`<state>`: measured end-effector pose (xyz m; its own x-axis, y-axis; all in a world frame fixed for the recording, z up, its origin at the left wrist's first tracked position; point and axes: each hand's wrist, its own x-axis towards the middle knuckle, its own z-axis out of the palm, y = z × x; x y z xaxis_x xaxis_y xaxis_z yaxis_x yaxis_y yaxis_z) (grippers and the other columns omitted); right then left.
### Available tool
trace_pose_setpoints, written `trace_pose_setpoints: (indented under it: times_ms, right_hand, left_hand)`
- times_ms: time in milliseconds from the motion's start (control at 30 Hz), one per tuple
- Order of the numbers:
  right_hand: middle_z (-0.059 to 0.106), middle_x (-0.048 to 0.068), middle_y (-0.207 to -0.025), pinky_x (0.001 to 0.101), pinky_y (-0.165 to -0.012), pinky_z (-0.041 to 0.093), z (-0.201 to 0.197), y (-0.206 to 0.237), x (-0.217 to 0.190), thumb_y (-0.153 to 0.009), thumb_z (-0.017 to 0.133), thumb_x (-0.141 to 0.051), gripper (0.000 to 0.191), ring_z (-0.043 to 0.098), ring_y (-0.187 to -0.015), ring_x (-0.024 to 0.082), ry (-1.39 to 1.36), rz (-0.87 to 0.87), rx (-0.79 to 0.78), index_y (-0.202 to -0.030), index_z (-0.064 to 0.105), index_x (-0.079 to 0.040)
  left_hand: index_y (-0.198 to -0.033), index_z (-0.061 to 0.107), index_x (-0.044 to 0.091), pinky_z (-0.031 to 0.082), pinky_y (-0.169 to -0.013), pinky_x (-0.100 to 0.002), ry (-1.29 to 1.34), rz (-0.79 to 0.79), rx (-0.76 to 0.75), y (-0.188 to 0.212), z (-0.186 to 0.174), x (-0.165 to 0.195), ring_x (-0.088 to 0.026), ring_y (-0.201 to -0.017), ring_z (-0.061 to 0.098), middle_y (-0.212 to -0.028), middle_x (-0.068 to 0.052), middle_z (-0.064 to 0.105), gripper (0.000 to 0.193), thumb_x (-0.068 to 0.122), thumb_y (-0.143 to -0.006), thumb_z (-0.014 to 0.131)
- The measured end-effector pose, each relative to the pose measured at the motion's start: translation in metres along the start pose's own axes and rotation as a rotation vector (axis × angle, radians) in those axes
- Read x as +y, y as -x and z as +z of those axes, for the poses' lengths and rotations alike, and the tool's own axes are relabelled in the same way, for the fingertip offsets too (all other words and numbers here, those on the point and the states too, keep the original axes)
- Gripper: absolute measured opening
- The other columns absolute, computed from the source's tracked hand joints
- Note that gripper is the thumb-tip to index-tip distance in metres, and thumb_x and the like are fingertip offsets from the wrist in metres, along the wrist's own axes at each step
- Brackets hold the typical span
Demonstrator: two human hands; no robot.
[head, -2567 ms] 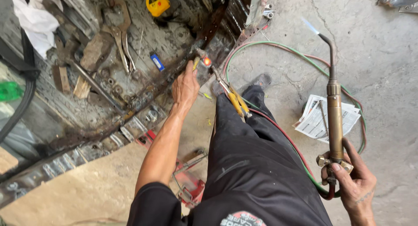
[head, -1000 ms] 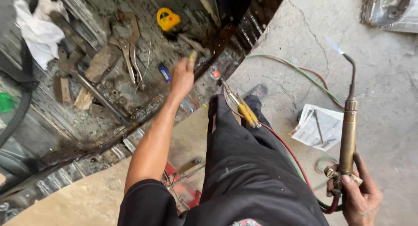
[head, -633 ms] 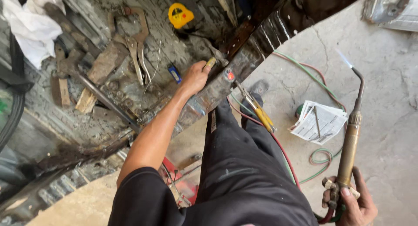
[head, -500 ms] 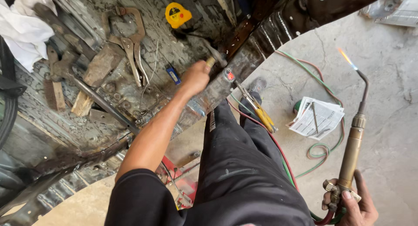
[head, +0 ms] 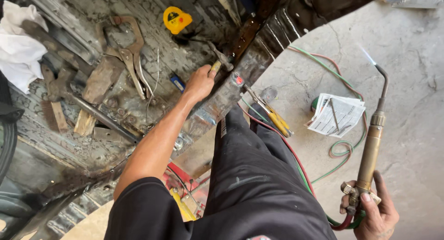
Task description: The person welds the underside of a car frame using a welding torch and filler wire. They repeatedly apply weld beads along a seam, then use a hammer to tap the welds. The task continues along the frame rail with consistent tool handling.
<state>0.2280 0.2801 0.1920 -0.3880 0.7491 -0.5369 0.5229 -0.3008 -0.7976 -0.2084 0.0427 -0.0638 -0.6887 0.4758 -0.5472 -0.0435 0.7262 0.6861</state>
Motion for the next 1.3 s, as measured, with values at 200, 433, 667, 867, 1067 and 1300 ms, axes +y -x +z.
trace_pose_setpoints:
  times_ms: [200,433,667,867,1067,1300]
  right_hand:
    - [0.063,0.035,-0.109,0.0393,-0.057,0.053,0.012,0.015,0.003,-0.103,0.051,-0.005,0.074,0.064,-0.073,0.028,-0.039,-0.006,0.017,-0.173,0.031,0.007]
    - [0.063,0.031,-0.110,0.0356,-0.055,0.050,0.031,0.025,0.008,-0.103,0.053,-0.008,0.073,0.061,-0.068,0.026,-0.062,0.007,0.024,-0.171,0.032,0.008]
    - [0.066,0.027,-0.110,0.0334,-0.056,0.050,0.032,0.041,0.013,-0.099,0.053,-0.004,0.071,0.062,-0.067,0.023,-0.003,0.030,-0.001,-0.166,0.034,0.009]
    - [0.069,0.022,-0.109,0.0308,-0.058,0.053,0.015,0.036,0.022,-0.092,0.059,0.001,0.067,0.065,-0.070,0.018,0.098,0.077,-0.097,-0.157,0.044,0.005]
    - [0.077,0.014,-0.093,0.0312,-0.048,0.051,0.029,0.014,0.010,-0.087,0.072,-0.002,0.068,0.060,-0.058,0.014,0.412,0.102,-0.311,-0.152,0.055,-0.008]
    - [0.075,0.006,-0.090,0.0280,-0.064,0.053,0.099,-0.031,-0.016,-0.087,0.077,-0.019,0.064,0.065,-0.071,0.009,0.717,-0.135,-0.585,-0.147,0.056,-0.013]
  left_hand:
    - [-0.107,0.058,0.003,0.046,-0.064,-0.060,-0.196,0.131,0.097,0.037,-0.009,0.005,-0.051,-0.075,0.064,-0.081,-0.027,0.069,0.020,0.023,-0.103,0.057]
    - [-0.100,0.055,0.005,0.047,-0.054,-0.060,-0.440,0.264,-0.004,0.057,-0.016,0.030,-0.047,-0.063,0.066,-0.068,-0.024,0.067,0.017,0.021,-0.102,0.061]
    - [-0.104,0.058,0.005,0.046,-0.057,-0.062,-0.418,0.292,0.066,0.055,-0.015,0.020,-0.051,-0.067,0.064,-0.072,-0.026,0.068,0.016,0.020,-0.099,0.062]
    - [-0.104,0.058,0.004,0.049,-0.066,-0.061,-0.425,0.254,0.034,0.042,-0.010,0.013,-0.050,-0.072,0.065,-0.074,-0.027,0.067,0.018,0.022,-0.102,0.060]
    - [-0.109,0.058,0.002,0.047,-0.068,-0.058,-0.149,-0.009,0.128,0.064,-0.001,-0.006,-0.049,-0.078,0.066,-0.081,-0.026,0.067,0.022,0.023,-0.104,0.054]
    - [-0.111,0.058,0.002,0.045,-0.071,-0.057,-0.018,-0.101,0.219,0.110,0.013,-0.028,-0.050,-0.085,0.063,-0.086,-0.026,0.067,0.022,0.023,-0.105,0.054]
